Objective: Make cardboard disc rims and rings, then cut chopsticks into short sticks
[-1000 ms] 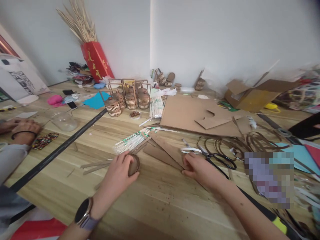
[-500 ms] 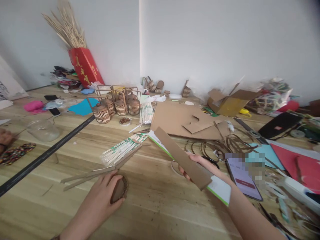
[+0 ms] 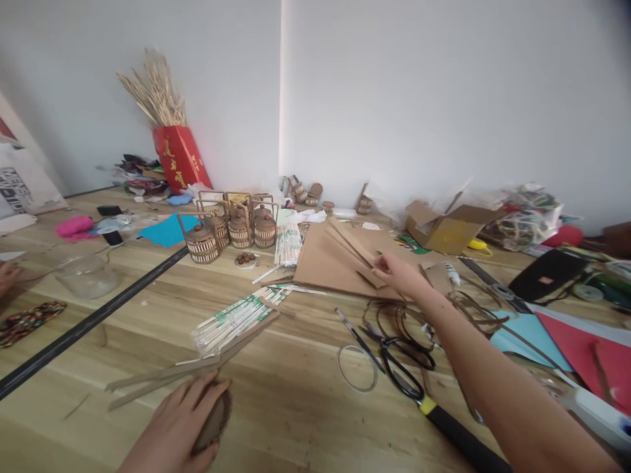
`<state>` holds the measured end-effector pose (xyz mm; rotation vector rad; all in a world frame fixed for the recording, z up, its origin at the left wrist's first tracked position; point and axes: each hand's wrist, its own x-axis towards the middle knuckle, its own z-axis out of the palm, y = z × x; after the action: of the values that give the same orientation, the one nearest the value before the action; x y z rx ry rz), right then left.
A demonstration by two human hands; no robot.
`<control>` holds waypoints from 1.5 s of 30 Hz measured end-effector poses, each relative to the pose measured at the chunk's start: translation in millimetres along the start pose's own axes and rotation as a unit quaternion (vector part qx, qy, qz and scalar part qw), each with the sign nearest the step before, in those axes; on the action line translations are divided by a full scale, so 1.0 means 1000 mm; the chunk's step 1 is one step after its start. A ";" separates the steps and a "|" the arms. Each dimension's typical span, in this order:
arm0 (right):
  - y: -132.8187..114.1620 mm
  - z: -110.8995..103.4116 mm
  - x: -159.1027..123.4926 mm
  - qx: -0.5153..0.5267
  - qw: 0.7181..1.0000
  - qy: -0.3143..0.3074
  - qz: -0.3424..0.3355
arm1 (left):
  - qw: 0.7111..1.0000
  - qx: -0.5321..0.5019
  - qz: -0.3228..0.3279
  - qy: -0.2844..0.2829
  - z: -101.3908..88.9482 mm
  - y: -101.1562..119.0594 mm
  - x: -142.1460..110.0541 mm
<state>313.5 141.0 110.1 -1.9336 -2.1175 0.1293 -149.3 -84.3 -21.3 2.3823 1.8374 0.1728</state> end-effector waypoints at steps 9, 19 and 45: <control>0.014 0.051 -0.007 -0.208 0.976 -0.018 -0.066 | 0.998 0.039 0.046 0.014 0.009 -0.018 0.002; 0.036 0.011 0.012 -0.181 0.975 0.034 -0.126 | 0.998 0.036 0.040 0.039 0.023 -0.024 0.000; 0.017 0.070 0.005 -0.125 0.988 0.005 -0.092 | 0.999 -0.020 0.016 0.032 -0.091 0.023 0.046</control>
<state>311.7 156.0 39.1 -1.8479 -2.3893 -0.1908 -131.2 -42.7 73.3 2.4063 1.8056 0.2886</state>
